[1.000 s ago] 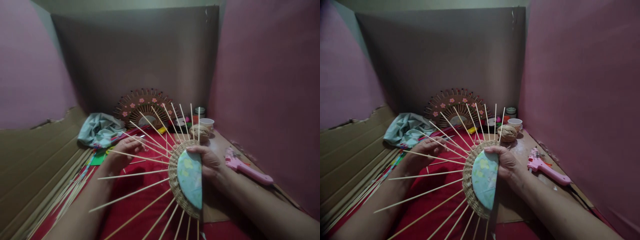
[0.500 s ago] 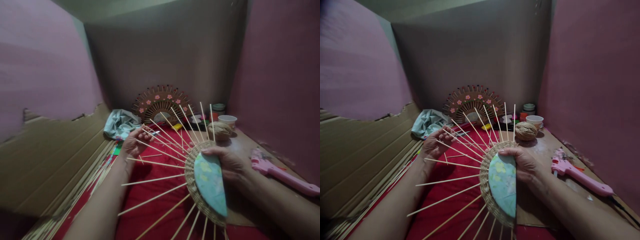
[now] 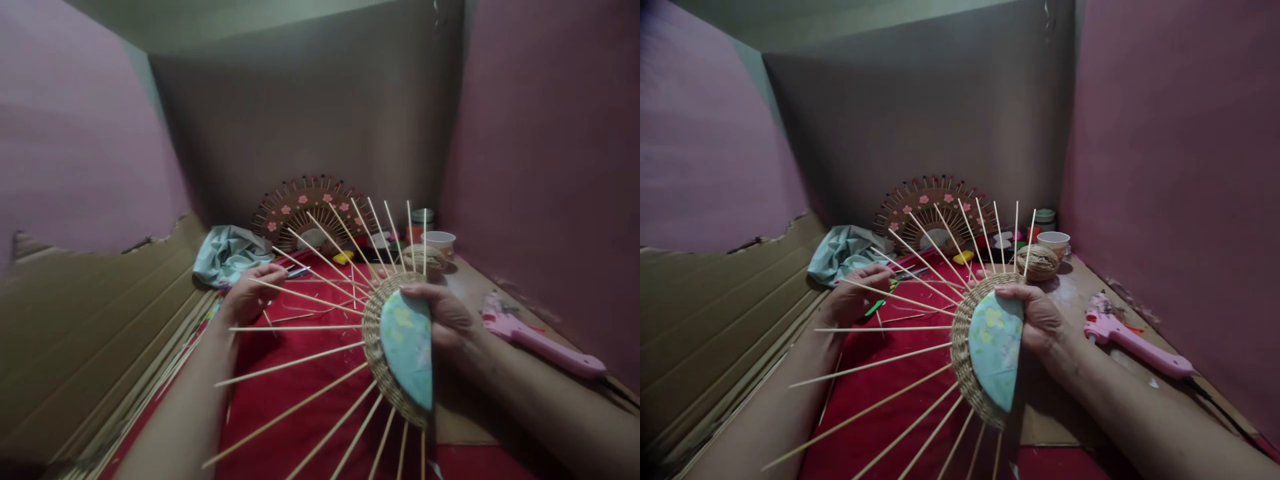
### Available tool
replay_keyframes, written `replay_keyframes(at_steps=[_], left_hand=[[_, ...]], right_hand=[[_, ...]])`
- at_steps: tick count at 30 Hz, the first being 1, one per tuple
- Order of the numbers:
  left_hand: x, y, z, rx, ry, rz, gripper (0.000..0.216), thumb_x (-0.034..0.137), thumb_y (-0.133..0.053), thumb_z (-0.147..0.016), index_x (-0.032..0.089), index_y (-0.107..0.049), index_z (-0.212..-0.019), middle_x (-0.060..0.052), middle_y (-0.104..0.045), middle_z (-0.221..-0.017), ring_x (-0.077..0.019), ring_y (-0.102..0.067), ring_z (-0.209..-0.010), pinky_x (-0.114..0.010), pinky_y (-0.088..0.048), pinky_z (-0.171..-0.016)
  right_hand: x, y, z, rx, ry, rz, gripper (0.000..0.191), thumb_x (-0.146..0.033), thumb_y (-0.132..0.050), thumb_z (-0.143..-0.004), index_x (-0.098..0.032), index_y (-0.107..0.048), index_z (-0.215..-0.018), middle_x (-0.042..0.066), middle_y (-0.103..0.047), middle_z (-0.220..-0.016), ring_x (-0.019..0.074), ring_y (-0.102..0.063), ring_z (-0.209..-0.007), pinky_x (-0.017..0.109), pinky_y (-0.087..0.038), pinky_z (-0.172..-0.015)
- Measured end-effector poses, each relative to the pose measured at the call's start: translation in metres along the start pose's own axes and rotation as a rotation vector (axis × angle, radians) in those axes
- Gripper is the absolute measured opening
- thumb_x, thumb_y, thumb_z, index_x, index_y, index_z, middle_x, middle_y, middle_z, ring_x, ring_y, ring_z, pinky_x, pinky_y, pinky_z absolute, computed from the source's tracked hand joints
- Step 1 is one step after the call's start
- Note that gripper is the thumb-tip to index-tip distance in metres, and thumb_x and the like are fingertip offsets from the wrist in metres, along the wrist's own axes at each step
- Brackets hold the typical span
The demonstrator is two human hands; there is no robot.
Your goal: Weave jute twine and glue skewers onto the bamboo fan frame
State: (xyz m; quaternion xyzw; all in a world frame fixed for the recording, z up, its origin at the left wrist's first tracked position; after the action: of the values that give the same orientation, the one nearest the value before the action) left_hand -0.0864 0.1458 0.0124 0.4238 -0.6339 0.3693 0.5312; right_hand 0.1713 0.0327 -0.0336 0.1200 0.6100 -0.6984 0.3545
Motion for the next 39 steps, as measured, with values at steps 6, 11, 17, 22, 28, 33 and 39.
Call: replay_keyframes(at_steps=[6, 11, 17, 22, 28, 33, 39], left_hand=[[-0.015, -0.053, 0.021, -0.573, 0.254, -0.601, 0.014, 0.027, -0.066, -0.067, 0.014, -0.069, -0.065, 0.0, -0.056, -0.054, -0.0096, -0.044, -0.05, -0.02, -0.032, -0.048], [-0.014, -0.085, 0.037, -0.68, 0.29, -0.584, 0.012, 0.027, -0.068, -0.064, 0.017, -0.07, -0.069, -0.003, -0.064, -0.064, -0.0159, -0.054, -0.059, -0.025, -0.041, -0.056], [0.01, -0.078, 0.018, -0.194, -0.06, -0.352, 0.021, 0.031, -0.064, -0.072, 0.018, -0.069, -0.087, -0.007, -0.066, -0.095, -0.0212, -0.058, -0.09, -0.031, -0.042, -0.082], [0.002, -0.123, 0.037, -0.375, 0.119, 0.007, 0.027, 0.03, -0.062, -0.076, 0.015, -0.067, -0.097, -0.01, -0.067, -0.093, -0.0213, -0.06, -0.088, -0.036, -0.042, -0.087], [-0.014, -0.139, 0.049, -0.415, 0.244, 0.015, 0.02, 0.026, -0.066, -0.072, 0.011, -0.071, -0.085, -0.007, -0.067, -0.072, -0.0153, -0.059, -0.064, -0.026, -0.045, -0.065], [-0.019, -0.144, 0.051, -0.511, 0.159, -0.111, 0.026, 0.024, -0.064, -0.072, 0.014, -0.071, -0.095, -0.01, -0.07, -0.087, -0.0221, -0.062, -0.081, -0.033, -0.046, -0.08], [-0.018, -0.146, 0.052, -0.548, 0.05, -0.347, 0.029, 0.015, -0.053, -0.076, 0.016, -0.07, -0.099, -0.006, -0.069, -0.096, -0.0236, -0.06, -0.087, -0.033, -0.045, -0.081]], right_hand=[[-0.009, -0.004, 0.002, -0.087, 0.13, -0.023, 0.007, -0.014, -0.064, -0.059, -0.015, -0.064, -0.066, 0.003, -0.068, -0.063, 0.0177, -0.061, -0.062, 0.035, -0.048, -0.072], [-0.015, -0.008, 0.002, -0.091, 0.205, -0.084, 0.024, -0.012, -0.062, -0.06, -0.017, -0.067, -0.083, 0.001, -0.068, -0.064, 0.0176, -0.061, -0.063, 0.037, -0.048, -0.074], [-0.012, -0.013, -0.001, -0.118, 0.219, -0.087, 0.033, -0.012, -0.061, -0.059, -0.017, -0.066, -0.09, 0.0, -0.068, -0.066, 0.0167, -0.061, -0.063, 0.038, -0.047, -0.077], [-0.007, -0.005, -0.005, -0.091, 0.155, -0.06, 0.013, -0.013, -0.064, -0.058, -0.015, -0.066, -0.07, 0.003, -0.067, -0.063, 0.018, -0.06, -0.063, 0.04, -0.047, -0.077], [-0.003, -0.003, -0.005, -0.088, 0.144, -0.032, 0.008, -0.017, -0.066, -0.058, -0.015, -0.064, -0.065, 0.003, -0.066, -0.062, 0.0176, -0.059, -0.062, 0.039, -0.046, -0.075], [0.009, -0.001, -0.004, -0.019, 0.07, -0.069, 0.008, -0.016, -0.066, -0.056, -0.013, -0.063, -0.063, 0.005, -0.066, -0.06, 0.0178, -0.059, -0.062, 0.038, -0.047, -0.074], [0.015, 0.002, -0.007, -0.001, 0.032, -0.099, 0.007, -0.014, -0.065, -0.057, -0.014, -0.063, -0.063, 0.005, -0.065, -0.057, 0.0194, -0.06, -0.062, 0.04, -0.047, -0.074]])
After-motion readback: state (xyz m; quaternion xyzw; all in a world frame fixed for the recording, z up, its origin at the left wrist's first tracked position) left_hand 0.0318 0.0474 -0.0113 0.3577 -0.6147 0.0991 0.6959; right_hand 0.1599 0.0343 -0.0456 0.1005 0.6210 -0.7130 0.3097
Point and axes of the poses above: each hand's wrist, its own z-axis away from the middle knuckle, its own y-axis out of the back of the hand, x = y × z, the point moved 6 cm from there along -z, towards the middle knuckle
